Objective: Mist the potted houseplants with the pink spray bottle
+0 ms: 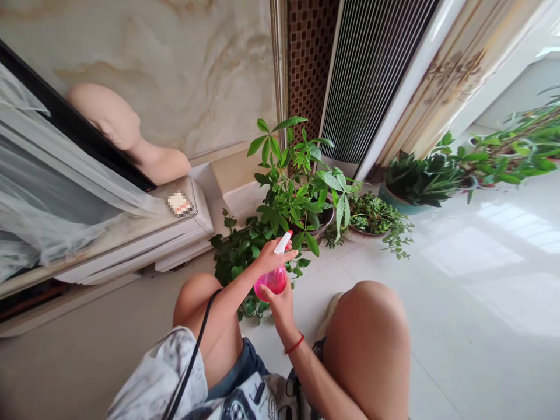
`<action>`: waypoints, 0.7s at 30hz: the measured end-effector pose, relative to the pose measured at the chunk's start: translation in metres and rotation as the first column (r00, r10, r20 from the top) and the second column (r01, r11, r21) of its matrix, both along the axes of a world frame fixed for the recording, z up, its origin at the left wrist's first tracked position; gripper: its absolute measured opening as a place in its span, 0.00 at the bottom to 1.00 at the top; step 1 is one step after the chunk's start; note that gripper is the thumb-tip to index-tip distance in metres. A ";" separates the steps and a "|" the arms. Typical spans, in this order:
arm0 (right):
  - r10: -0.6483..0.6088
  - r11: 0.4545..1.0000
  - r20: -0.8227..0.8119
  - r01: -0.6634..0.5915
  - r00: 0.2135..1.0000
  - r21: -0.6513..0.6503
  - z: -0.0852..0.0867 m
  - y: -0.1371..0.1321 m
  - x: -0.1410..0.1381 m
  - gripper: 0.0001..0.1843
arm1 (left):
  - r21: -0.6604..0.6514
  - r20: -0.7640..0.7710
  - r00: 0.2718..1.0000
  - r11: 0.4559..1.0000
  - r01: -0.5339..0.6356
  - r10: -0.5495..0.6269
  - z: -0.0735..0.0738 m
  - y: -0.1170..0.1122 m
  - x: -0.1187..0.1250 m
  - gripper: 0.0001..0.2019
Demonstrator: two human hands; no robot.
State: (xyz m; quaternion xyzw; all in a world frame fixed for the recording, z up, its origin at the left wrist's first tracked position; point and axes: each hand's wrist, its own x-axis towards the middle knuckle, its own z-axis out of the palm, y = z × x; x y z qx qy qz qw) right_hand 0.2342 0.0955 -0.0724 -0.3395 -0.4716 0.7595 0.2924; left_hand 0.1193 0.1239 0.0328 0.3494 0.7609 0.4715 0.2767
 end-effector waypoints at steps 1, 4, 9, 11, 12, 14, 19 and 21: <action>-0.010 1.000 0.017 0.010 1.000 -0.005 0.000 0.000 0.000 0.39 | 0.001 -0.007 1.000 1.000 -0.015 0.015 -0.001 0.001 0.001 0.12; -0.036 0.999 0.020 0.036 0.999 0.000 -0.002 0.002 -0.001 0.42 | 0.029 0.011 0.993 0.992 -0.119 0.119 -0.003 0.004 0.006 0.08; -0.063 0.998 0.005 0.063 0.998 0.023 -0.008 0.005 -0.001 0.46 | 0.062 0.056 0.979 0.978 -0.198 0.194 0.001 0.001 0.013 0.09; -0.057 0.998 0.008 0.056 0.998 0.020 -0.007 0.005 0.001 0.47 | 0.111 0.079 0.980 0.975 -0.193 0.185 0.004 0.000 0.015 0.07; -0.047 0.999 0.003 0.047 0.999 0.019 -0.004 0.004 0.003 0.48 | 0.135 0.091 0.979 0.972 -0.193 0.182 0.005 -0.001 0.015 0.07; -0.026 0.999 -0.008 0.026 1.000 0.025 0.003 0.004 0.006 0.48 | 0.162 0.087 0.978 0.966 -0.202 0.190 0.009 -0.004 0.017 0.06; 0.018 0.995 -0.055 -0.013 0.998 0.097 0.017 0.003 0.008 0.47 | 0.174 0.002 0.969 0.954 -0.243 0.247 0.021 -0.015 0.014 0.12; 0.029 0.994 -0.064 -0.022 0.998 0.105 0.016 0.000 0.008 0.47 | 0.180 0.023 0.972 0.956 -0.232 0.232 0.022 -0.022 0.012 0.13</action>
